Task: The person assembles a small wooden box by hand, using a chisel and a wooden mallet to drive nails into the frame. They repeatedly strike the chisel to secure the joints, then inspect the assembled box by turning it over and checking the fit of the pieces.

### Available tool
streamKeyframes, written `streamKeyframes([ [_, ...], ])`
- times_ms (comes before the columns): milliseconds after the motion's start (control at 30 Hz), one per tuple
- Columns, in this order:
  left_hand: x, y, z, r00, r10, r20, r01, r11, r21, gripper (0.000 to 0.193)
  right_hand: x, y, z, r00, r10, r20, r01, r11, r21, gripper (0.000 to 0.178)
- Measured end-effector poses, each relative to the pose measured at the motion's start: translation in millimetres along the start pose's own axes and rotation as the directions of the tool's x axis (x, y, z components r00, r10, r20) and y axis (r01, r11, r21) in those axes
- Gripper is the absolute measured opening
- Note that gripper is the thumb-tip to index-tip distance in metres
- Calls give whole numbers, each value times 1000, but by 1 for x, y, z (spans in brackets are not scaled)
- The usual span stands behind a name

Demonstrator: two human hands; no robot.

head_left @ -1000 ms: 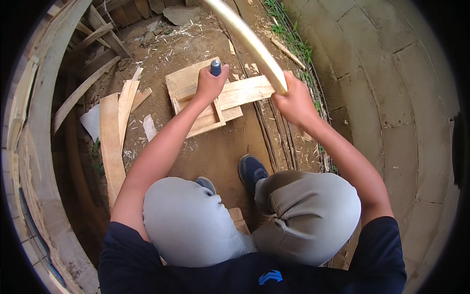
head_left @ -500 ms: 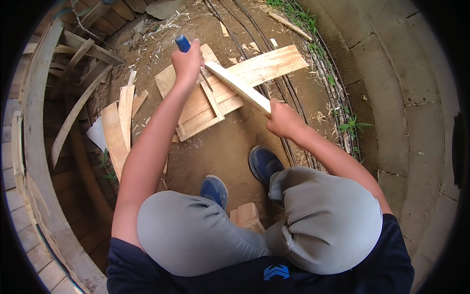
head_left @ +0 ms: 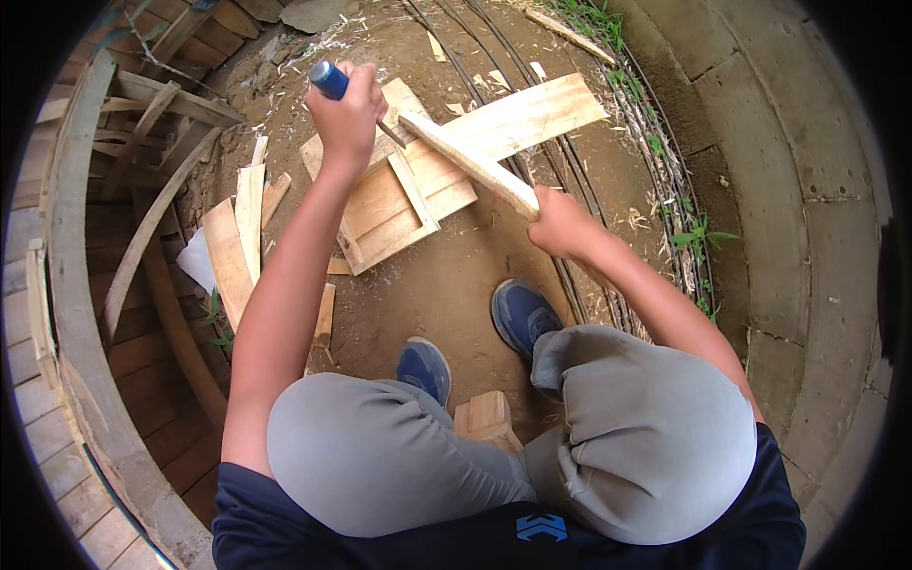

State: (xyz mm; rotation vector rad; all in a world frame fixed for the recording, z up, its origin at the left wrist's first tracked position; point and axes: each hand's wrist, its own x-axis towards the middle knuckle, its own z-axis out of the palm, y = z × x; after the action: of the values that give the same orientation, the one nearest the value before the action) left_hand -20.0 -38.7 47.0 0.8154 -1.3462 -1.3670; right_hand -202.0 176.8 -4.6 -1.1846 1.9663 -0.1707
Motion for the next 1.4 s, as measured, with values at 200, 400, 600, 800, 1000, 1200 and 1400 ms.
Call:
streamKeyframes([
  [200,-26,-21,-7,997,-74,30,75,997,-19,33,-1,-2,-2,1000,5,17,-5,1000,-1,39],
  [400,-28,-34,-14,996,-84,32,86,995,-42,34,0,-4,-3,999,19,36,-19,1000,2,40],
  [600,-30,-35,-13,995,-95,-18,95,995,-37,34,-2,-5,-4,999,20,33,-21,999,28,39],
  [800,-34,-35,-10,996,-87,-29,87,996,-3,34,-1,-3,-4,1000,20,18,-20,1000,13,38],
  [1000,-38,-48,-10,999,-28,-25,30,996,89,34,-16,-20,-34,977,-25,-210,32,999,30,37],
  [1200,-33,-63,-25,999,-10,-30,14,986,164,34,-73,-119,-135,559,-364,-745,566,824,23,26],
  [1400,-31,-52,-15,999,-23,-29,28,978,209,34,-58,-109,-79,856,-369,-362,246,907,-342,28],
])
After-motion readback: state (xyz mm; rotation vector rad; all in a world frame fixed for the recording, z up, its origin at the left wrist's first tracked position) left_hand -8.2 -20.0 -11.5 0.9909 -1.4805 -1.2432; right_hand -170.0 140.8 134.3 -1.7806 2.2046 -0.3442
